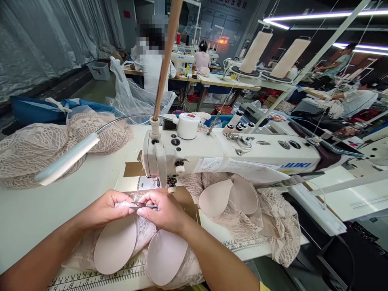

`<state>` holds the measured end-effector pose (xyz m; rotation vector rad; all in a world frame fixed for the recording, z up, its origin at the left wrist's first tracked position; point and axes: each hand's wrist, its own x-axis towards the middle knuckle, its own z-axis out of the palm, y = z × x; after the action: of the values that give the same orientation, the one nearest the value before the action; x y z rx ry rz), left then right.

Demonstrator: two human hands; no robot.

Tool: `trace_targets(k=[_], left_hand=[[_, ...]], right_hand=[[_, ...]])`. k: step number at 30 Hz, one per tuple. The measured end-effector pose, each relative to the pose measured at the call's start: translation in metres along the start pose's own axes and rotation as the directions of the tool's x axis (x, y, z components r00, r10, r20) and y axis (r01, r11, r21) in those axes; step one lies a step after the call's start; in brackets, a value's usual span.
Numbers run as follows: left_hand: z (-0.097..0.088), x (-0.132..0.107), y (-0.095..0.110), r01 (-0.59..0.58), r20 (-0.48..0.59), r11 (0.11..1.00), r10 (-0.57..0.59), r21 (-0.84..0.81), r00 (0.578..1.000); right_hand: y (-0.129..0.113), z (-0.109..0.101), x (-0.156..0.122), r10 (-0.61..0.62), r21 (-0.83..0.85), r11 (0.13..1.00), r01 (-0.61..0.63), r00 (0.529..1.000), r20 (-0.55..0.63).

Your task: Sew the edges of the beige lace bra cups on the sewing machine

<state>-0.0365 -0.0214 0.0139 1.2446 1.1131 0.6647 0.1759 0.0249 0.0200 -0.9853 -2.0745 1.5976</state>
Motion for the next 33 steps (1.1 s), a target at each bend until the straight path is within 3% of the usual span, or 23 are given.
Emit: trace_targets(k=[7, 19, 24, 29, 33], left_hand=[[0.002, 0.001, -0.001, 0.039, -0.009, 0.999, -0.039, 0.004, 0.999], [0.004, 0.003, -0.002, 0.032, -0.006, 0.998, -0.031, 0.049, 0.999], [0.005, 0.004, -0.005, 0.035, 0.005, 0.996, -0.035, 0.081, 0.999], [0.008, 0.004, -0.001, -0.014, -0.007, 0.999, 0.015, 0.046, 1.000], [0.001, 0.000, 0.007, 0.017, 0.051, 0.996, -0.022, 0.089, 0.998]], right_hand=[[-0.004, 0.009, 0.002, -0.095, -0.026, 0.995, 0.093, 0.991, -0.089], [-0.005, 0.010, 0.003, -0.021, -0.006, 1.000, 0.021, 0.997, -0.072], [-0.002, 0.011, 0.004, -0.051, -0.018, 0.999, 0.050, 0.993, -0.109], [0.003, 0.011, 0.006, -0.011, 0.144, 0.989, 0.017, 0.999, -0.041], [0.004, 0.011, 0.007, 0.025, 0.110, 0.994, -0.024, 1.000, -0.006]])
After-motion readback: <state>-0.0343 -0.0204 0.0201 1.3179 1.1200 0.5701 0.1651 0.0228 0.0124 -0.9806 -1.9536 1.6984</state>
